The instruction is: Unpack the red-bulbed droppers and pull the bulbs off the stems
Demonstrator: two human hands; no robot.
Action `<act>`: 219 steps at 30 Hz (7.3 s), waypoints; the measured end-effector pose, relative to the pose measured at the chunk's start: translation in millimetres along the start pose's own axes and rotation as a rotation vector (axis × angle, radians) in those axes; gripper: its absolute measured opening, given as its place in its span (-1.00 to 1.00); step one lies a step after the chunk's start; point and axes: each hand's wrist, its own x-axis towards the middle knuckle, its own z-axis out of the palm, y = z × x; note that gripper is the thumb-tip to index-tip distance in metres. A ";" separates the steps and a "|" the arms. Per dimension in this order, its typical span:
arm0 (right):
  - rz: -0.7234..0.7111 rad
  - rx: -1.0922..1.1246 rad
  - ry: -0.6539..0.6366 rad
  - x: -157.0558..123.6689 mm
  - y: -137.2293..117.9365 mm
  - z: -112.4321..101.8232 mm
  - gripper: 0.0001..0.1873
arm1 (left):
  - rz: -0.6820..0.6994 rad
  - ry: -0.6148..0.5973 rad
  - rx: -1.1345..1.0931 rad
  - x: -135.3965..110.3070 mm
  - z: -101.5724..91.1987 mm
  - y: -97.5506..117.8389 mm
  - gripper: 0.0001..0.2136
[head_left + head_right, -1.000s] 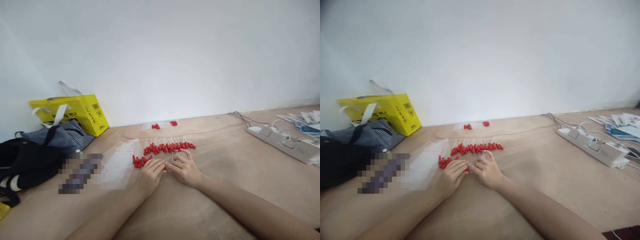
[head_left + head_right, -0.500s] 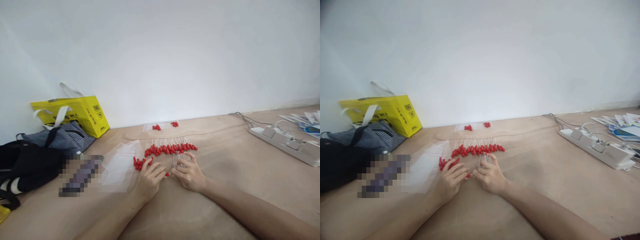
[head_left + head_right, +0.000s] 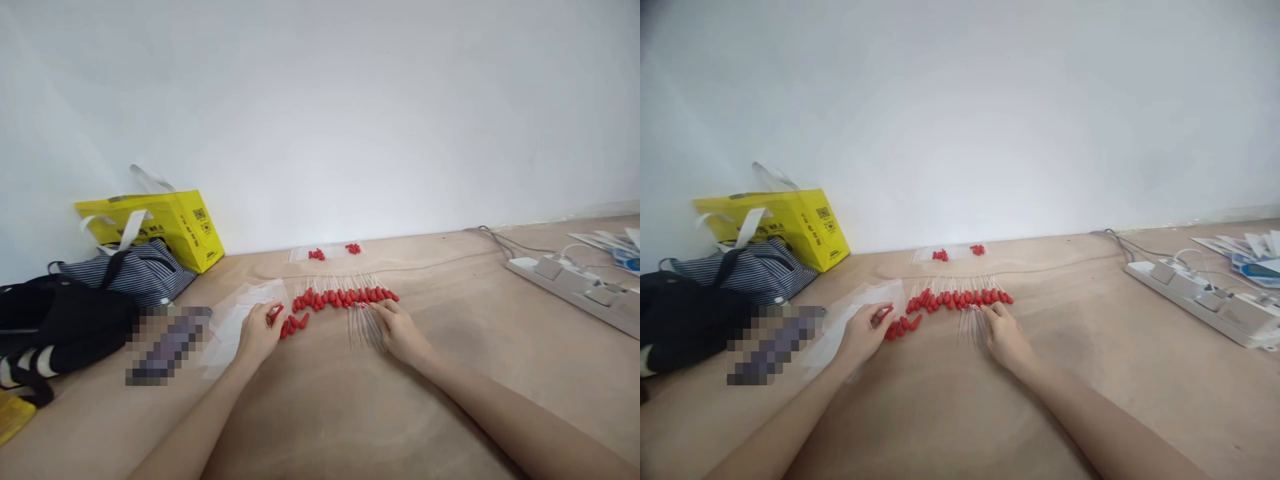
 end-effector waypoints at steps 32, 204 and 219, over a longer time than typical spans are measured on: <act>0.041 0.154 -0.020 -0.7 -4.7 8.8 -0.85 | -0.054 -0.327 0.355 63.0 33.0 37.5 -0.75; -0.558 -0.109 0.185 -4.9 -36.9 -4.6 -0.84 | 0.814 -0.020 0.040 -45.5 10.4 54.7 -0.82; -0.430 -0.077 0.177 -6.1 -18.5 -15.0 -0.80 | 0.793 0.049 0.040 -44.5 6.1 42.6 -0.83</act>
